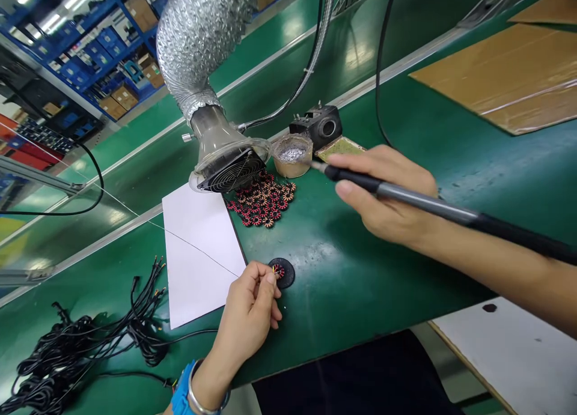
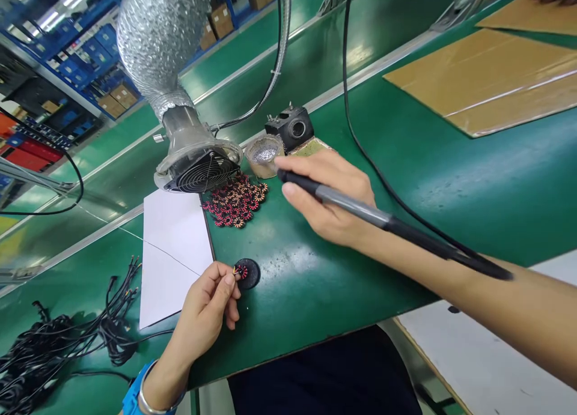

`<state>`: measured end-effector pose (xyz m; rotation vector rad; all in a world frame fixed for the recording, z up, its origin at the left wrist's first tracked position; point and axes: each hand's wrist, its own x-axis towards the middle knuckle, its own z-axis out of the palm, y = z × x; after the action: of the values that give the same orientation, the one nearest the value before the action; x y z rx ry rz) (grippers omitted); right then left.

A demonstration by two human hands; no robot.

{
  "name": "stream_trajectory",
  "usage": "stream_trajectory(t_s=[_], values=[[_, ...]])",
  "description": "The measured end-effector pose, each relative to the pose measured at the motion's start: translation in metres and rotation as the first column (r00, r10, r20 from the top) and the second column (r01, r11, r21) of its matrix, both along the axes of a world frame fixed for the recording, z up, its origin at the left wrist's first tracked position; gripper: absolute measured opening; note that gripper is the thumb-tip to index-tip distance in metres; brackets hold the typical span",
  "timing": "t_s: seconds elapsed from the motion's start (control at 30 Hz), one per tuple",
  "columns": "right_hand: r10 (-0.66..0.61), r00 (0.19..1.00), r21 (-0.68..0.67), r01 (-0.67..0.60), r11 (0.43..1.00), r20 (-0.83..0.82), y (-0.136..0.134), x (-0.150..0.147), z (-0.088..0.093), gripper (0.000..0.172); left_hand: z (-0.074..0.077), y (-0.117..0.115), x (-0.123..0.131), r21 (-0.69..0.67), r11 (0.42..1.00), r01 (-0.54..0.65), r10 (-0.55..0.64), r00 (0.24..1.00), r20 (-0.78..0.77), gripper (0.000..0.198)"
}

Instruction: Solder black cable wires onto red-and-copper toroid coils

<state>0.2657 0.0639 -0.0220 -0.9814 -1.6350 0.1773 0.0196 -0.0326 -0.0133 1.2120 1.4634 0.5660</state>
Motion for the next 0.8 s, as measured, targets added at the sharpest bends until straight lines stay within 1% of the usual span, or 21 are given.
stream_trajectory(t_s=[0.07, 0.1, 0.13, 0.2, 0.3, 0.37, 0.47, 0.53, 0.6, 0.67, 0.73, 0.8], values=[[-0.074, 0.997, 0.023, 0.073, 0.997, 0.03, 0.02, 0.004, -0.013, 0.033, 0.001, 0.0, -0.001, 0.009, 1.0, 0.009, -0.008, 1.0, -0.013, 0.031], [-0.076, 0.995, -0.013, 0.077, 0.997, 0.065, 0.027, 0.006, -0.018, 0.033, 0.002, 0.0, -0.001, 0.01, 1.0, 0.011, -0.01, 1.0, -0.017, 0.031], [-0.053, 0.993, -0.056, 0.059, 0.997, 0.105, 0.031, 0.007, -0.023, 0.033, 0.004, 0.001, -0.001, 0.01, 1.0, 0.012, -0.012, 1.0, -0.023, 0.03], [-0.02, 0.993, -0.124, 0.034, 0.992, 0.118, 0.029, 0.008, -0.027, 0.033, 0.006, 0.001, 0.0, 0.009, 1.0, 0.023, -0.023, 0.999, -0.047, 0.029], [0.027, 0.998, -0.194, -0.017, 0.981, 0.049, 0.009, 0.003, -0.023, 0.03, 0.008, 0.0, 0.002, 0.057, 0.997, 0.044, -0.037, 0.993, -0.109, 0.021], [0.143, 0.989, -0.216, -0.13, 0.968, 0.044, -0.008, -0.006, -0.02, 0.022, 0.008, 0.0, 0.004, 0.113, 0.992, 0.064, -0.041, 0.981, -0.191, 0.016], [0.363, 0.926, -0.178, -0.341, 0.923, 0.105, -0.029, -0.025, -0.021, 0.013, 0.006, 0.0, 0.006, 0.157, 0.979, 0.127, -0.062, 0.929, -0.364, 0.028], [0.475, 0.866, -0.206, -0.442, 0.873, 0.155, -0.037, -0.038, -0.024, 0.013, 0.005, 0.0, 0.007, 0.17, 0.967, 0.188, -0.089, 0.879, -0.468, 0.034], [0.556, 0.809, -0.269, -0.502, 0.822, 0.19, -0.04, -0.05, -0.027, 0.016, 0.004, 0.0, 0.007, 0.18, 0.954, 0.241, -0.109, 0.835, -0.539, 0.035], [0.607, 0.768, -0.316, -0.535, 0.784, 0.205, -0.04, -0.059, -0.03, 0.017, 0.003, -0.001, 0.007, 0.186, 0.943, 0.275, -0.122, 0.808, -0.577, 0.033], [0.635, 0.746, -0.332, -0.558, 0.76, 0.199, -0.04, -0.064, -0.033, 0.018, 0.002, 0.0, 0.006, 0.193, 0.935, 0.297, -0.127, 0.789, -0.601, 0.031], [0.642, 0.744, -0.309, -0.576, 0.757, 0.186, -0.04, -0.067, -0.036, 0.019, 0.0, 0.0, 0.005, 0.2, 0.931, 0.304, -0.125, 0.783, -0.609, 0.029]])
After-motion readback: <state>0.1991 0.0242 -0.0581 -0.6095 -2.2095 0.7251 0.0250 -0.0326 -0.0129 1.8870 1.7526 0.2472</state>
